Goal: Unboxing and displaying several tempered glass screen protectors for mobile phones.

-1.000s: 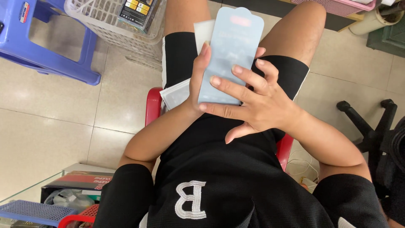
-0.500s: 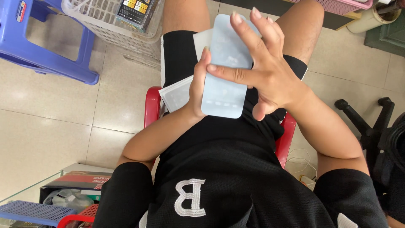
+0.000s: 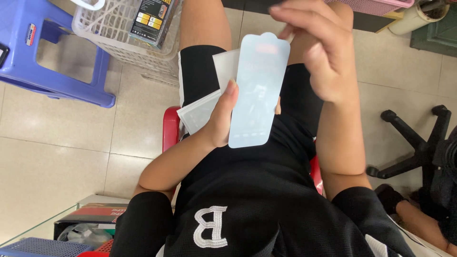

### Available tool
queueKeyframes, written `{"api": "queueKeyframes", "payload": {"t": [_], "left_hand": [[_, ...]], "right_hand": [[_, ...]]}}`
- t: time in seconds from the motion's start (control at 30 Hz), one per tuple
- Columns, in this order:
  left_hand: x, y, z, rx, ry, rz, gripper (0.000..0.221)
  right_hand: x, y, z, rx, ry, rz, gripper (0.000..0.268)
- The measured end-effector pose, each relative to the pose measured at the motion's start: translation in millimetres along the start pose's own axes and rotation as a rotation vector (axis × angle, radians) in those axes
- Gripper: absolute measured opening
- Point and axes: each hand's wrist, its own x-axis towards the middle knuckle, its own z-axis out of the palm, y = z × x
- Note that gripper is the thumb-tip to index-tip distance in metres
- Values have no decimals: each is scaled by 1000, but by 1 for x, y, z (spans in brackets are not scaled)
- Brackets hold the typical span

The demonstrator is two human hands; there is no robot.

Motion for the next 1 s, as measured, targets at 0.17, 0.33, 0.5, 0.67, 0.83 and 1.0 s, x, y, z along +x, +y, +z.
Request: {"api": "queueKeyframes", "payload": {"t": [0.17, 0.33, 0.5, 0.67, 0.83, 1.0], "left_hand": [[-3, 12, 9, 460, -36, 76, 72], [6, 18, 8, 655, -7, 194, 51], [13, 28, 3, 902, 25, 290, 28], [17, 24, -13, 871, 69, 411, 13], [20, 28, -18, 905, 40, 435, 15], [23, 30, -12, 929, 36, 443, 16]], "right_hand": [[-45, -9, 12, 299, 188, 243, 28], [-77, 5, -8, 244, 104, 202, 13], [-76, -6, -21, 103, 10, 189, 17], [-114, 14, -31, 42, 387, 207, 21], [-157, 86, -44, 136, 813, -55, 24], [-139, 74, -33, 269, 1044, -225, 28]]}}
